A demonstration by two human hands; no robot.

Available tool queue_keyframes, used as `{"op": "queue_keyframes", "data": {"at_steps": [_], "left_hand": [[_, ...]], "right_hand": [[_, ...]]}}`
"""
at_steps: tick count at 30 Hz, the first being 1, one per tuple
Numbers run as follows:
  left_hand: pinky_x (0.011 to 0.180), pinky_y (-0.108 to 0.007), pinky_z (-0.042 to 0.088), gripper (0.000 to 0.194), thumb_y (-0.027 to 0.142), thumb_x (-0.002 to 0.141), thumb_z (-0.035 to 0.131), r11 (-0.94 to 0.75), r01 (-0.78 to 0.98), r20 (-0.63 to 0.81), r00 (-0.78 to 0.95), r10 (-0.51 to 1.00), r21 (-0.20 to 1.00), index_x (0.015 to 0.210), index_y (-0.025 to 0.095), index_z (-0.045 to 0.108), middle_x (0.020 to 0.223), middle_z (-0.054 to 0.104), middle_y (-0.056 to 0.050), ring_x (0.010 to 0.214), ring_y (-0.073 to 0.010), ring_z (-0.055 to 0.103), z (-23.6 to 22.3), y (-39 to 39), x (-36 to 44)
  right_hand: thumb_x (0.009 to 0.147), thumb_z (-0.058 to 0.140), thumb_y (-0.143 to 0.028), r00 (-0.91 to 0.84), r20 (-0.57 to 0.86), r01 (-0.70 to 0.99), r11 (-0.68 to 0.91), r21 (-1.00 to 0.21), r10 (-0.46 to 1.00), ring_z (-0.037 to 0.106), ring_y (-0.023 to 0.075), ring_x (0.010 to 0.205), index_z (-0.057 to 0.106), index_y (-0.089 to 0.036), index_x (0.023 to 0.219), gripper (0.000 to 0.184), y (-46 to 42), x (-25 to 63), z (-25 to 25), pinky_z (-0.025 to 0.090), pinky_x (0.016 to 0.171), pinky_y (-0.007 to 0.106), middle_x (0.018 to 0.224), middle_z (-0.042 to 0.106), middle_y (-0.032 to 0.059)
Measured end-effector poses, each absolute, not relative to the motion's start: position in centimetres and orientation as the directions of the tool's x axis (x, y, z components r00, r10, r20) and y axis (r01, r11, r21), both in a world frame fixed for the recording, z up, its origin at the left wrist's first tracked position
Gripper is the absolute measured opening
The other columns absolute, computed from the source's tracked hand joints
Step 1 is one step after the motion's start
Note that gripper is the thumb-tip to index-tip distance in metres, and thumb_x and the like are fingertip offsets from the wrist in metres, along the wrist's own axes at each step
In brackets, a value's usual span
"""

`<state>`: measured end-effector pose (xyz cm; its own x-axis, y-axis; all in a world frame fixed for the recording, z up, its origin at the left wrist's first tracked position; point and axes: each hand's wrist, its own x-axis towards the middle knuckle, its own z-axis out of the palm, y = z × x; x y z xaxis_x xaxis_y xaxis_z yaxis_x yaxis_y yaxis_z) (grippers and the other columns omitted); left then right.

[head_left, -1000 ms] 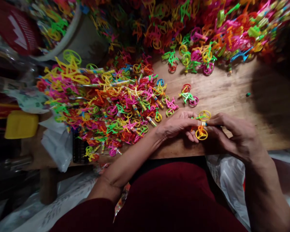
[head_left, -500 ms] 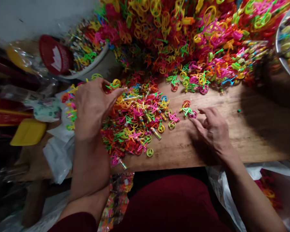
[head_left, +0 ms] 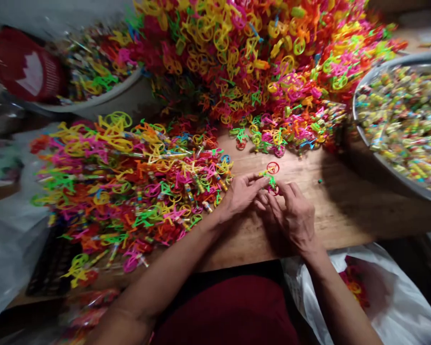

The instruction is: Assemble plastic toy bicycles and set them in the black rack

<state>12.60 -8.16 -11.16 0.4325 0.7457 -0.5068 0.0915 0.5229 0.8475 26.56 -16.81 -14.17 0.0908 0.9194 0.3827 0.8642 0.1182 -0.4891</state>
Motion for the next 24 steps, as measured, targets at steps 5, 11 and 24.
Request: {"op": "queue_keyframes", "data": {"at_steps": [5, 11, 24], "left_hand": [[0.044, -0.017, 0.053, 0.010, 0.014, 0.094, 0.064, 0.660, -0.113, -0.580, 0.386, 0.718, 0.742, 0.086, 0.010, 0.063, 0.070, 0.072, -0.005, 0.051, -0.0113, 0.068, -10.9, -6.4, 12.9], [0.038, -0.015, 0.047, 0.010, 0.012, 0.095, 0.059, 0.759, -0.258, -0.639, 0.417, 0.646, 0.598, 0.088, 0.010, 0.065, 0.074, 0.074, -0.006, 0.052, -0.0127, 0.070, -11.1, -6.7, 12.8], [0.039, -0.015, 0.041, 0.011, 0.013, 0.096, 0.061, 0.761, -0.290, -0.638, 0.419, 0.646, 0.580, 0.090, 0.009, 0.069, 0.072, 0.074, -0.005, 0.050, -0.0092, 0.066, -11.1, -7.6, 12.8]], "right_hand": [[0.101, 0.056, -0.041, 0.187, 0.401, 0.792, 0.103, -0.601, 0.897, 0.057, 0.0146, 0.063, 0.065, -0.018, 0.119, 0.030, -14.4, 30.3, -14.8, 0.045, 0.063, 0.029, 0.090, 0.069, 0.0049], [0.091, 0.063, -0.038, 0.466, 0.314, 0.836, -0.295, -0.464, 0.827, 0.058, 0.0226, 0.075, 0.070, -0.017, 0.094, 0.023, -8.0, 34.3, -16.7, 0.043, 0.071, 0.037, 0.095, 0.069, 0.0132], [0.083, 0.071, -0.038, 0.223, 0.070, 0.635, -0.091, -0.767, 0.972, 0.053, 0.0159, 0.062, 0.071, -0.021, 0.089, 0.018, -13.1, 32.6, -14.4, 0.042, 0.059, 0.030, 0.073, 0.062, 0.0013]]}}
